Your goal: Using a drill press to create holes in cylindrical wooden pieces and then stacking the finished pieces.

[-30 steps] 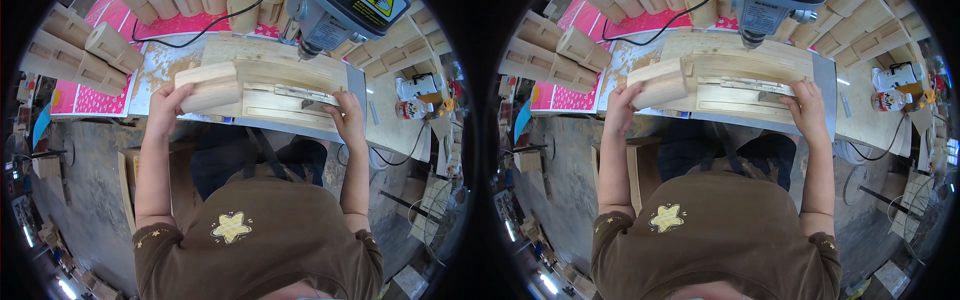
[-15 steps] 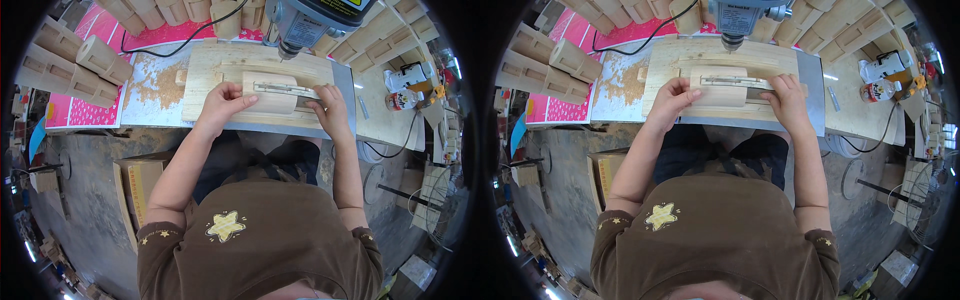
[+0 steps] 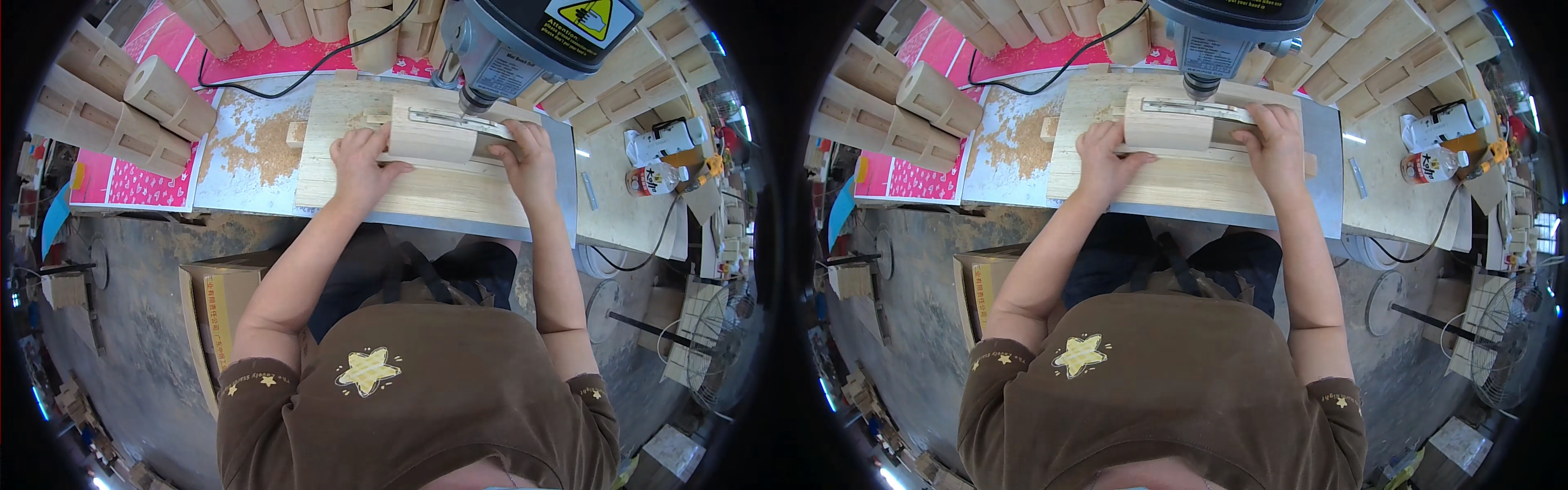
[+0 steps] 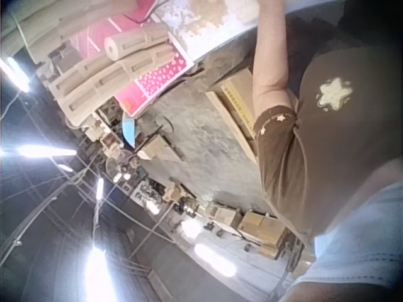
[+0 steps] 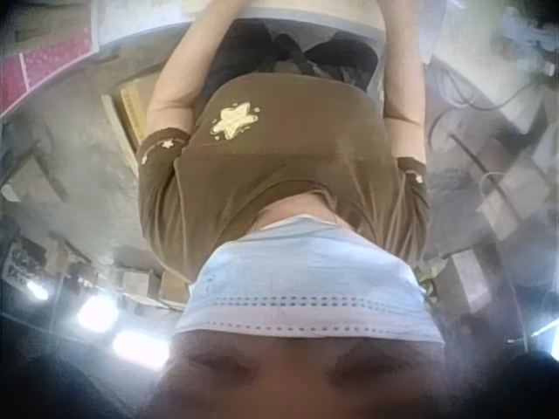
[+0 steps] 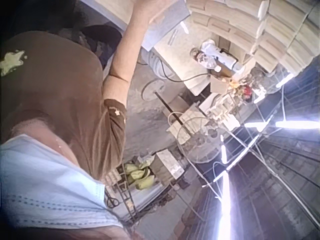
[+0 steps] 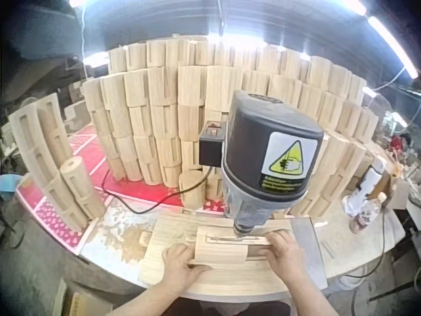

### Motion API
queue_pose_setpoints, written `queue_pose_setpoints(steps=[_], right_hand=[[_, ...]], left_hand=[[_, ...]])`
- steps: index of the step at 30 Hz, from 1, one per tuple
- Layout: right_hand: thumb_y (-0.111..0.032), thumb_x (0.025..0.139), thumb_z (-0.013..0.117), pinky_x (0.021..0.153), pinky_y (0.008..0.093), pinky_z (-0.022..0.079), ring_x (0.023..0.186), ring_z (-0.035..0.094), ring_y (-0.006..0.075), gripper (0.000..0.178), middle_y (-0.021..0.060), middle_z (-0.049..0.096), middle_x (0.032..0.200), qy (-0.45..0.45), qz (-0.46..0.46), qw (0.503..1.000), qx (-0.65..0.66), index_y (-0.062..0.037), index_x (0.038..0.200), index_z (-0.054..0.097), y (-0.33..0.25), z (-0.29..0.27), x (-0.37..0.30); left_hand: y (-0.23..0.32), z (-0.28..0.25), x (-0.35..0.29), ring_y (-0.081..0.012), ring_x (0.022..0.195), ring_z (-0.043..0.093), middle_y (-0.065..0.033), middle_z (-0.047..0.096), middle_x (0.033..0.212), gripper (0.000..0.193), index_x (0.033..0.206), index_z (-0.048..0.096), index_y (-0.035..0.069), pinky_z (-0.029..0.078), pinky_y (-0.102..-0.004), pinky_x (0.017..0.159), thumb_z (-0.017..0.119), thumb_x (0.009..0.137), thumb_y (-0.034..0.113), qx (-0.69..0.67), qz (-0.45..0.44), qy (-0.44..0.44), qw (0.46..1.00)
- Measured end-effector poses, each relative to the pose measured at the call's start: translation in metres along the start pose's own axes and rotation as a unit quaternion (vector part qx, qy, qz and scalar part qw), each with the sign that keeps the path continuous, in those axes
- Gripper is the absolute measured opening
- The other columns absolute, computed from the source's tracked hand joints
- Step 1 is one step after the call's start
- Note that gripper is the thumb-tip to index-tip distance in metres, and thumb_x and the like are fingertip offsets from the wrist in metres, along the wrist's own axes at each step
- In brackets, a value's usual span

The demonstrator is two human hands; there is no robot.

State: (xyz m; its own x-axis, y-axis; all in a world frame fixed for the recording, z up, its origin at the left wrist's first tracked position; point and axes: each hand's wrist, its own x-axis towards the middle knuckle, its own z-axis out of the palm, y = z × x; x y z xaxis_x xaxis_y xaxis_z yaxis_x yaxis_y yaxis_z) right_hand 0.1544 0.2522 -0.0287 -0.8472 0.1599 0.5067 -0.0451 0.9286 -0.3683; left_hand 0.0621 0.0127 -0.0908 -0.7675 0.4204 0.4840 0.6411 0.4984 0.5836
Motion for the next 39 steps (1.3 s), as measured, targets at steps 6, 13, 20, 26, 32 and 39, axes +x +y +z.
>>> queue_pose_setpoints(steps=[6,13,20,26,32,39], right_hand=[[-0.005,0.077,0.067,0.089,0.0339,0.044,0.099,0.055,0.0198,0.035,0.0076,0.060,0.105,0.137,-0.009,0.979,0.154,-0.0043,0.110,0.057,0.004,-0.049,0.031],[-0.019,0.087,0.048,0.074,0.0311,0.045,0.081,0.060,0.0241,0.027,0.0190,0.063,0.081,0.176,-0.076,0.974,0.122,0.0041,0.089,0.060,-0.071,-0.108,0.147],[-0.010,0.088,0.057,0.049,0.0270,0.036,0.051,0.047,0.0139,0.018,0.0096,0.047,0.055,0.170,-0.034,0.985,-0.020,0.0016,0.075,0.062,-0.079,-0.112,0.053],[-0.002,0.083,0.059,0.061,0.0321,0.042,0.068,0.054,0.0238,0.010,0.0118,0.059,0.077,0.239,-0.058,0.967,0.062,-0.0008,0.091,0.064,-0.038,-0.015,-0.011],[-0.004,0.082,0.061,0.062,0.0324,0.041,0.066,0.054,0.0224,0.006,0.0096,0.058,0.073,0.255,-0.105,0.958,0.074,-0.0019,0.086,0.064,-0.029,-0.021,-0.005],[-0.034,0.090,0.050,0.052,0.0219,0.032,0.056,0.043,0.0062,0.037,-0.0011,0.048,0.058,0.195,0.053,0.979,-0.011,-0.0004,0.081,0.064,-0.032,-0.126,0.139]], left_hand=[[-0.009,-0.007,0.001,-0.0203,0.086,0.049,0.0016,0.052,0.078,0.060,0.113,0.062,0.015,0.028,-0.0381,0.082,0.080,0.057,0.027,0.018,0.006,-0.037,0.999],[-0.010,-0.008,0.000,-0.0203,0.084,0.048,0.0013,0.052,0.078,0.058,0.111,0.063,0.015,0.028,-0.0376,0.081,0.079,0.057,0.029,0.030,0.025,-0.031,0.999],[-0.009,-0.010,-0.002,-0.0201,0.085,0.047,0.0014,0.051,0.079,0.057,0.110,0.063,0.015,0.027,-0.0377,0.081,0.078,0.058,0.030,0.047,0.020,-0.025,0.998],[-0.004,-0.008,0.001,-0.0203,0.085,0.047,0.0013,0.051,0.079,0.056,0.111,0.063,0.015,0.027,-0.0379,0.081,0.078,0.059,0.029,0.041,0.019,-0.033,0.998],[-0.006,-0.008,-0.002,-0.0204,0.086,0.048,0.0005,0.051,0.080,0.058,0.113,0.062,0.016,0.027,-0.0382,0.082,0.078,0.059,0.029,0.051,0.017,-0.032,0.998],[0.016,0.011,0.004,-0.0222,0.087,0.048,-0.0013,0.053,0.084,0.059,0.115,0.062,0.016,0.028,-0.0410,0.083,0.078,0.060,0.029,0.056,0.040,-0.025,0.997]])
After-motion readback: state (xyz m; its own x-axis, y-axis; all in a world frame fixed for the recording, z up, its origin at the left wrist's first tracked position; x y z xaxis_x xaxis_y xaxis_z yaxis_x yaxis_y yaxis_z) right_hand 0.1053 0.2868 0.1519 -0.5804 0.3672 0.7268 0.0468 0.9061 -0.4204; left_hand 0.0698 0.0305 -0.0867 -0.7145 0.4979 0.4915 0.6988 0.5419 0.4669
